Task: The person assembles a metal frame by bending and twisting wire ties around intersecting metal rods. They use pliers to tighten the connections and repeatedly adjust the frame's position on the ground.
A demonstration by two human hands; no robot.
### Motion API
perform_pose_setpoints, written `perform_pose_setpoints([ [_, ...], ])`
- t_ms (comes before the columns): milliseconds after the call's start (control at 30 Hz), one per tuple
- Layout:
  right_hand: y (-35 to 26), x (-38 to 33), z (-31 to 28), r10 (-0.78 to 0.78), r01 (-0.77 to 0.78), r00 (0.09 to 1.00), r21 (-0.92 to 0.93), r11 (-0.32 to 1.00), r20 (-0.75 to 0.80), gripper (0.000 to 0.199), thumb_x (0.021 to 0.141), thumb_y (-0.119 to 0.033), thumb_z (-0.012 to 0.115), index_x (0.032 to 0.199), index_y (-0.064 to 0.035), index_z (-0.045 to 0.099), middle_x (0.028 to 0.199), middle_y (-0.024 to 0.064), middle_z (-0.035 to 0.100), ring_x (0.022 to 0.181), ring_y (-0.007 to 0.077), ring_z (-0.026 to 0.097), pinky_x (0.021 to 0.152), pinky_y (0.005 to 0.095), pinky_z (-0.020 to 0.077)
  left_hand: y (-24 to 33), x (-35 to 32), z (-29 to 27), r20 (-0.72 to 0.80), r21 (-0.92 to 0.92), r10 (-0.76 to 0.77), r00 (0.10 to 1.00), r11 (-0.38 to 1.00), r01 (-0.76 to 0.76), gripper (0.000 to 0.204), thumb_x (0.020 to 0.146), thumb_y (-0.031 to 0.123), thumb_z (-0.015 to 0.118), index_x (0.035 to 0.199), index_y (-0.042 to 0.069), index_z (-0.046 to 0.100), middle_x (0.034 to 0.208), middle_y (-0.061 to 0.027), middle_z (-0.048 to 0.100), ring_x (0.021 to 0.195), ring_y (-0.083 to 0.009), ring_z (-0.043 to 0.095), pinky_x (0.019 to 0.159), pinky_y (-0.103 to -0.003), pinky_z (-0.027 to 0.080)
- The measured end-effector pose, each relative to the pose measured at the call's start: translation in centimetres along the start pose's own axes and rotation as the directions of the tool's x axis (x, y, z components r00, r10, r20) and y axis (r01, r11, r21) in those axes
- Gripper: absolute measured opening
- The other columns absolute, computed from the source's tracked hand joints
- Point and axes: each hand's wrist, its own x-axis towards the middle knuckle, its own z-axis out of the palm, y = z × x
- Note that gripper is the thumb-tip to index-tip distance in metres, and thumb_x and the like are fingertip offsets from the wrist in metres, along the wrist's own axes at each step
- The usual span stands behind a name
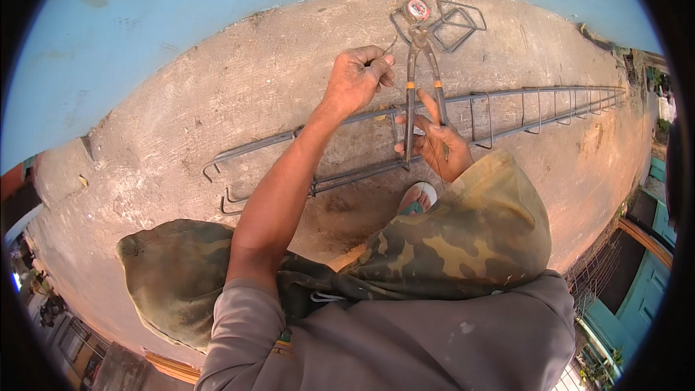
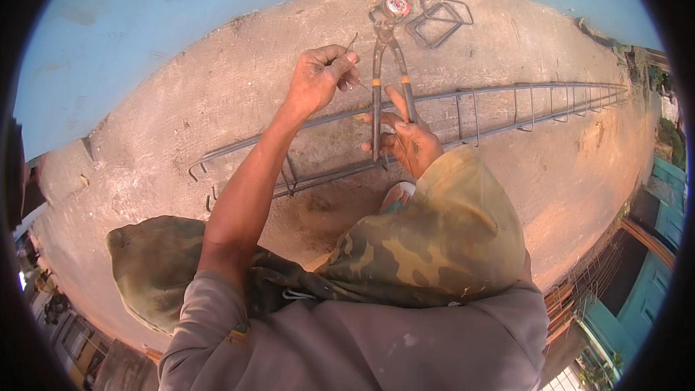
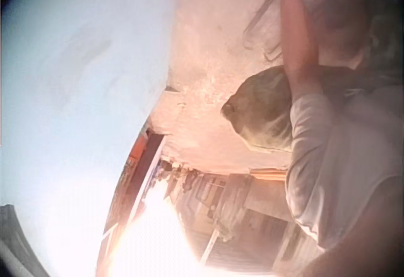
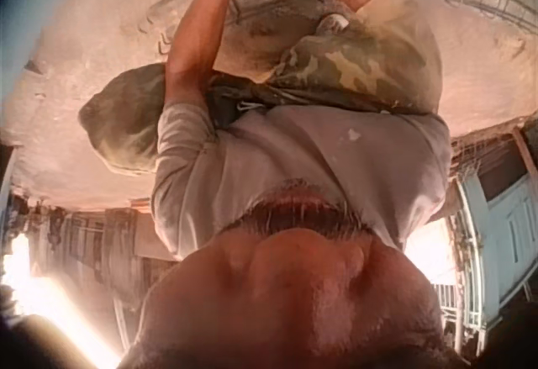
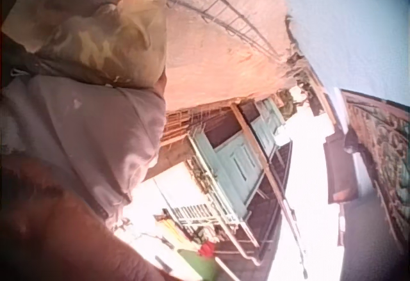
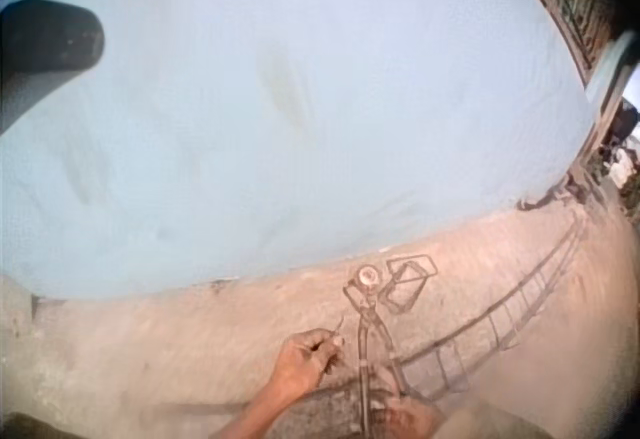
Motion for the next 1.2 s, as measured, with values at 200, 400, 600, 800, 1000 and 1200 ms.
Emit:
perform_pose_setpoints([
  [200, -8.3, 3.4, -14.5, -0.403, 0.306, 0.866, -0.325, 0.895, -0.297, 0.071, 0.095, -0.033, 0.049, 0.153, -0.0093, 0.015, 0.14, 0.0208, 0.041, 0.12, 0.0345, 0.053, 0.091, 0.0438, 0.0461, -0.9, 2.2, 4.0, -0.152, 0.125, 0.072, 0.986, 0.991, -0.053, 0.025, 0.095, 0.022, 0.062, 0.089, 0.0, 0.07, 0.072, -0.0082, 0.069, 0.066, -0.0133, 0.064, 0.06, -0.028, 0.051],
  [400, -12.6, 5.5, -12.2, -0.736, 0.034, 0.661, -0.975, 0.221, -0.144, 0.059, 0.099, -0.035, 0.048, 0.143, 0.0022, 0.037, 0.132, 0.0268, 0.051, 0.121, 0.03, 0.056, 0.099, 0.0419, 0.0422, 1.9, 4.4, 8.5, -0.16, 0.389, 0.163, 0.974, 0.917, -0.089, 0.025, 0.095, 0.024, 0.061, 0.091, 0.003, 0.073, 0.077, -0.0043, 0.071, 0.076, -0.011, 0.062, 0.07, -0.031, 0.049],
  [600, -7.0, 3.2, -7.7, -0.267, 0.052, 0.938, -0.675, 0.736, -0.219, 0.032, 0.098, -0.024, 0.054, 0.118, -0.0014, 0.063, 0.081, 0.0064, 0.062, 0.074, 0.0144, 0.057, 0.07, 0.032, 0.0459, 0.2, 5.3, 11.7, -0.119, 0.269, 0.087, 0.989, 0.962, -0.052, 0.028, 0.093, 0.026, 0.062, 0.081, 0.002, 0.072, 0.072, -0.005, 0.067, 0.07, -0.0122, 0.057, 0.066, -0.032, 0.045],
  [800, -2.4, -1.6, -10.9, -0.271, 0.034, 0.955, -0.869, 0.493, -0.117, 0.022, 0.093, -0.016, 0.057, 0.104, 0.0003, 0.066, 0.078, 0.007, 0.064, 0.072, 0.0127, 0.055, 0.066, 0.0303, 0.0438, -3.0, 2.0, 12.1, 0.183, 0.433, -0.235, 0.955, 0.891, 0.136, 0.031, 0.088, 0.031, 0.066, 0.082, 0.001, 0.072, 0.072, -0.0087, 0.066, 0.073, -0.018, 0.061, 0.069, -0.035, 0.047],
  [1000, 4.7, -5.3, -13.7, -0.267, -0.118, 0.932, -0.899, 0.422, -0.247, 0.02, 0.089, -0.016, 0.058, 0.097, -0.0013, 0.067, 0.087, 0.0138, 0.068, 0.078, 0.0209, 0.061, 0.072, 0.0336, 0.0466, -5.3, 1.0, 6.8, 0.215, 0.752, -0.135, 0.967, 0.655, -0.075, 0.048, 0.085, 0.034, 0.069, 0.119, 0.001, 0.065, 0.108, -0.0179, 0.069, 0.099, -0.0279, 0.067, 0.089, -0.038, 0.051],
  [1200, 5.5, -3.3, -12.2, -0.302, -0.095, 0.905, -0.833, 0.545, -0.3, 0.02, 0.089, -0.013, 0.054, 0.097, 0.001, 0.065, 0.087, 0.0121, 0.067, 0.08, 0.0191, 0.059, 0.073, 0.0329, 0.0466, -7.4, -0.3, 4.5, 0.241, 0.555, -0.426, 0.872, 0.798, 0.236, 0.056, 0.085, 0.039, 0.071, 0.126, 0.002, 0.061, 0.107, -0.0191, 0.069, 0.091, -0.0249, 0.068, 0.088, -0.042, 0.051],
])
